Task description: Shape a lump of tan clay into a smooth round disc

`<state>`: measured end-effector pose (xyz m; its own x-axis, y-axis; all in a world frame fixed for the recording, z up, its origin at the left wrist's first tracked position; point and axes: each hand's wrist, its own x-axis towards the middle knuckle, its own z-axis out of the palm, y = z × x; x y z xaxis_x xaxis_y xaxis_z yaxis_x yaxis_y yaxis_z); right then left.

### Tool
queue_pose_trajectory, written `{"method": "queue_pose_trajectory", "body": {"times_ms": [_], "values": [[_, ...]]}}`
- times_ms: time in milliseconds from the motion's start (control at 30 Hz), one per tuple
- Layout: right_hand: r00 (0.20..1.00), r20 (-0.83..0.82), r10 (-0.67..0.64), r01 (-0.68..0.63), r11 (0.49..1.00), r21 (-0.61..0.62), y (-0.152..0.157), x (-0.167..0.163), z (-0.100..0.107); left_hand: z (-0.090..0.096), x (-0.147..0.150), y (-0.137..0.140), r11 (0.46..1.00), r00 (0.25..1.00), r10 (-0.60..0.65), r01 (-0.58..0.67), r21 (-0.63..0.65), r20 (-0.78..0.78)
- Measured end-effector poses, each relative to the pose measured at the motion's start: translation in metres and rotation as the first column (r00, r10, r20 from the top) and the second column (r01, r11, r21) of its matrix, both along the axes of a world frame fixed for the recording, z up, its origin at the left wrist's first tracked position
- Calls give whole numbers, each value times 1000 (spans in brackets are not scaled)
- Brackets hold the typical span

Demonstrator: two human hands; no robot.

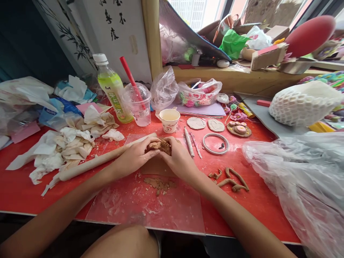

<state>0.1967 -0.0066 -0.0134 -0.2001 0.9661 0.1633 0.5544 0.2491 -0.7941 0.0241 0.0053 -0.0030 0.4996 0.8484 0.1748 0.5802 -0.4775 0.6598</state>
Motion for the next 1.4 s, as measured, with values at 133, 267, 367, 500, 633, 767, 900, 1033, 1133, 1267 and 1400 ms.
{"method": "queue_pose_trajectory", "body": {"times_ms": [133, 267, 367, 500, 633, 767, 900, 1033, 1133, 1267, 1400], "values": [[999, 34, 41, -43, 998, 42, -4, -1, 0, -2, -2, 0, 990, 993, 74, -63, 126, -87], [982, -159, 98, -106, 993, -46, -7, -2, 6, 2, -4, 1, 989, 996, 91, -92, 114, 14], [920, -385, 71, -143, 977, -161, -5, -1, 10, 8, -6, 3, 981, 965, 154, -175, 86, 211], [737, -676, 8, -240, 938, -251, -3, -3, 15, 10, -4, 1, 934, 943, 149, -233, 271, 296], [575, -816, 55, -565, 748, -348, -13, -9, 22, 1, 0, -9, 784, 998, -34, 60, 618, -53], [512, -857, 54, -718, 575, -392, -26, -16, 22, -4, 2, -15, 634, 986, 72, 72, 770, -151], [537, -842, 54, -748, 491, -446, -26, -18, 18, 10, -5, -11, 701, 992, 120, -64, 710, -29], [561, -824, -73, -677, 533, -508, -15, -14, 19, 35, -30, 4, 830, 853, 273, -442, 340, 445], [542, -830, -130, -588, 647, -485, -6, -10, 18, 48, -48, 12, 822, 674, 326, -549, 154, 663], [486, -865, -123, -553, 723, -414, -3, -10, 17, 45, -37, 4, 864, 741, 258, -464, 194, 620], [564, -825, -48, -458, 812, -361, -9, -19, 22, 34, 11, -11, 832, 957, 63, -208, 514, 285]]}}
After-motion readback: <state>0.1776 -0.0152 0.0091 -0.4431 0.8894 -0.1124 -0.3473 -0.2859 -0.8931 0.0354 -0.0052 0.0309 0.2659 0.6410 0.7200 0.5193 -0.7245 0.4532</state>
